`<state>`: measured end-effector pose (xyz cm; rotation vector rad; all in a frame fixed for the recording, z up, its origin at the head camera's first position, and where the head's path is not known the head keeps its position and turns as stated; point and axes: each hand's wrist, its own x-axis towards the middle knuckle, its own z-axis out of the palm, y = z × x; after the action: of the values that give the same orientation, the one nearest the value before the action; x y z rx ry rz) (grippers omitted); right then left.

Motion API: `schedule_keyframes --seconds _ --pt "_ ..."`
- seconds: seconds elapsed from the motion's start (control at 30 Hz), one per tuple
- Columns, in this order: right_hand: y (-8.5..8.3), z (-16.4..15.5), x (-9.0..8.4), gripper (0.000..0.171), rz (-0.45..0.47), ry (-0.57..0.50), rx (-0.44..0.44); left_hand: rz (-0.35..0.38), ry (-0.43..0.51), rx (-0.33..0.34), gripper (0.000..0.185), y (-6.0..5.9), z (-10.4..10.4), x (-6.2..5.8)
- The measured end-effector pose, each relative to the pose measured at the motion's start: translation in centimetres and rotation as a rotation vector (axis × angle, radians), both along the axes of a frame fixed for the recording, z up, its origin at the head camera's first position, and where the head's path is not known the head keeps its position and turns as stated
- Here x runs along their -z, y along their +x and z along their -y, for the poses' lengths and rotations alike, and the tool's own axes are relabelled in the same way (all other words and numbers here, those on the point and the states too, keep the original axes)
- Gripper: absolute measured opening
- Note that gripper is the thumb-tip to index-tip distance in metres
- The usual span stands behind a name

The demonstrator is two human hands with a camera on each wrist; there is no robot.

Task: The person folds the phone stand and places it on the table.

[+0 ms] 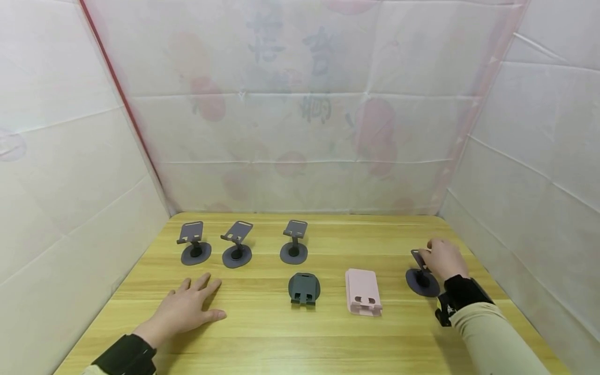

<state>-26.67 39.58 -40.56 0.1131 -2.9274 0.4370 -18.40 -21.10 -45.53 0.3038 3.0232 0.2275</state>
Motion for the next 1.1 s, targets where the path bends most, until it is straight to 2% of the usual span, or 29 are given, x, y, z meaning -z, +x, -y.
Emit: schedule_keyframes --seconds 0.17,0.4,0.5,0.7,0.9,1.1 --pt "-0.1 -0.6 0.7 0.049 0.066 0.012 0.037 0.002 -0.004 0.004 0.090 0.1 -0.1 -0.1" --pt "-0.1 -0.7 0.8 0.055 0.196 -0.060 0.046 -0.008 0.003 0.008 0.089 0.0 0.0 0.1" --pt "-0.2 -0.6 0.9 0.056 0.219 -0.085 0.050 -0.004 0.007 0.006 0.090 0.0 0.1 0.2" --pt "-0.5 -1.0 1.4 0.058 0.245 -0.103 0.054 0.018 0.016 0.001 0.091 0.1 0.0 -0.1" --pt "-0.5 -1.3 2.0 0.058 0.234 -0.157 0.048 0.027 0.007 0.001 0.091 0.1 0.0 -0.2" --pt "-0.2 -1.1 1.9 0.055 0.223 -0.203 0.056 0.019 0.009 0.001 0.091 0.1 0.0 -0.1"
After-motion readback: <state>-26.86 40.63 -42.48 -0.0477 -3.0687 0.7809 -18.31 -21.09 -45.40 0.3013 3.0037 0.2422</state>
